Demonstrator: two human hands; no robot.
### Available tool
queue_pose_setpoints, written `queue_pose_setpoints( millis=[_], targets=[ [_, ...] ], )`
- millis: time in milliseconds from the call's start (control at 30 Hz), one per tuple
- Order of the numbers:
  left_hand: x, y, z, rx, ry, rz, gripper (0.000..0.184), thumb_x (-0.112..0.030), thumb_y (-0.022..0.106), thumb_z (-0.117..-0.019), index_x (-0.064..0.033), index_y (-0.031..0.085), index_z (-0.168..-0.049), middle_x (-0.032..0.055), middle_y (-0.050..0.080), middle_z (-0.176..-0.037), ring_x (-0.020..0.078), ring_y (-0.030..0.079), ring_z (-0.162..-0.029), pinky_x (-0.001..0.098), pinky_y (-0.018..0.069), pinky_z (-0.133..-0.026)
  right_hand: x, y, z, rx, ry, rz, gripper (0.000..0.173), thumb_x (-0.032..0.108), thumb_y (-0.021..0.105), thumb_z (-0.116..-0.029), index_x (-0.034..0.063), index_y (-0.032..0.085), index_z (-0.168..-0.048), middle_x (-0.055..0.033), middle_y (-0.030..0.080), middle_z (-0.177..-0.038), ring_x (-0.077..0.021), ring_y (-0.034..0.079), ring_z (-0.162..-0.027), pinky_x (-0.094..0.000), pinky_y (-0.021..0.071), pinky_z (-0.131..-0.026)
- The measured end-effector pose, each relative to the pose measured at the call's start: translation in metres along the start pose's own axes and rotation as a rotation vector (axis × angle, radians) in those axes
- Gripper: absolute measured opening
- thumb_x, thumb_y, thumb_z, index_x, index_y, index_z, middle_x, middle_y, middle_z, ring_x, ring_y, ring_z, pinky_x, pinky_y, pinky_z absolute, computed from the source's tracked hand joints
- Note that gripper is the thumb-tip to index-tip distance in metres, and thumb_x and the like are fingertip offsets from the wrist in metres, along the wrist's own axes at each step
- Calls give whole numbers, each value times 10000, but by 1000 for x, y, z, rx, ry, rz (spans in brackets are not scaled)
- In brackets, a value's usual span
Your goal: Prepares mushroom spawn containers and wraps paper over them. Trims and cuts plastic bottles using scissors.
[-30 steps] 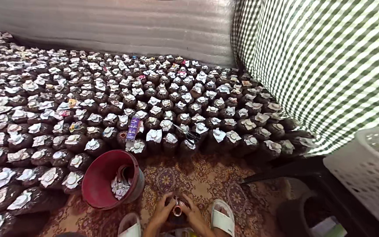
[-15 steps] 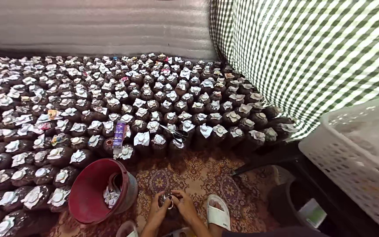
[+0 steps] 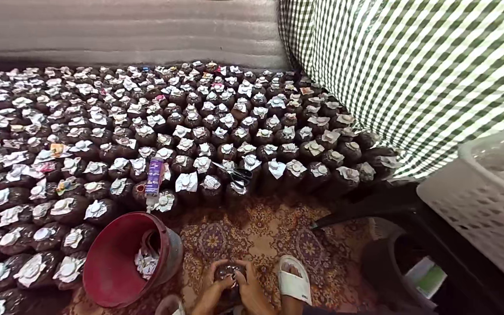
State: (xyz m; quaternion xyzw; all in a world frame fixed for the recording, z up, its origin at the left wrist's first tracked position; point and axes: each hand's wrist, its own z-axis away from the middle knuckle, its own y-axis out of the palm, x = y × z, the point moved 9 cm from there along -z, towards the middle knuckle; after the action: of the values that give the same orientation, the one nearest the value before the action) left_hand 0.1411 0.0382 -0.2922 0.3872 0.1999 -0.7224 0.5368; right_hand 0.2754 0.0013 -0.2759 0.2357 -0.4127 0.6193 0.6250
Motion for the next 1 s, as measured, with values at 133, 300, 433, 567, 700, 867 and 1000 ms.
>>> queue_pose_setpoints(
  millis=[133,300,433,567,700,867,1000],
  targets=[
    [0,-6,-7,-163,-15,57,497,-160,712,-903,-54,555,-1362,180,650,-1231,281,668,-1055,463,576,-862,14,0,-27,33,-6,161,349,183,539,-1038,19,598,-1340,-251,541,-1383,-370,525,-1303,-488,436,-1110],
    [15,6,41,-543,-43,442,631,-153,635,-1001,-20,326,-1536,332,516,-1364,448,606,-1114,609,553,-832,39,-8,-31,52,-62,20,435,279,749,-915,92,666,-1299,-166,619,-1338,-272,604,-1240,-454,505,-1054],
    [31,20,74,-593,-132,228,732,-219,776,-926,82,348,-1438,348,564,-1237,410,654,-1002,538,586,-788,7,-12,-7,103,12,19,529,321,647,-1005,108,544,-1477,-178,500,-1521,-305,488,-1402,-495,401,-1164],
    [11,19,36,-273,-8,-201,1112,-322,866,-770,-24,209,-1616,291,296,-1614,430,376,-1456,579,385,-1145,-12,-27,-4,173,75,-48,590,348,576,-1046,98,433,-1561,-184,398,-1606,-298,401,-1478,-490,346,-1209],
    [-5,15,9,-64,118,-232,912,-312,806,-807,-60,372,-1569,194,325,-1636,282,397,-1473,450,390,-1176,-8,-26,-10,61,34,-29,518,367,687,-975,61,598,-1383,-178,613,-1363,-270,608,-1246,-453,496,-1068],
    [-11,-8,-11,-145,98,-121,693,-275,745,-878,-69,469,-1480,166,569,-1417,239,590,-1257,429,510,-1041,11,-12,-54,38,-27,215,484,491,689,-936,71,684,-1176,-136,697,-1071,-268,677,-1002,-479,546,-919],
    [-6,-5,9,-341,47,127,664,-152,706,-925,-44,416,-1512,254,524,-1429,363,570,-1237,537,507,-979,30,-17,-46,99,-7,67,433,384,755,-923,82,700,-1228,-124,719,-1156,-234,694,-1065,-450,552,-968]
  ],
)
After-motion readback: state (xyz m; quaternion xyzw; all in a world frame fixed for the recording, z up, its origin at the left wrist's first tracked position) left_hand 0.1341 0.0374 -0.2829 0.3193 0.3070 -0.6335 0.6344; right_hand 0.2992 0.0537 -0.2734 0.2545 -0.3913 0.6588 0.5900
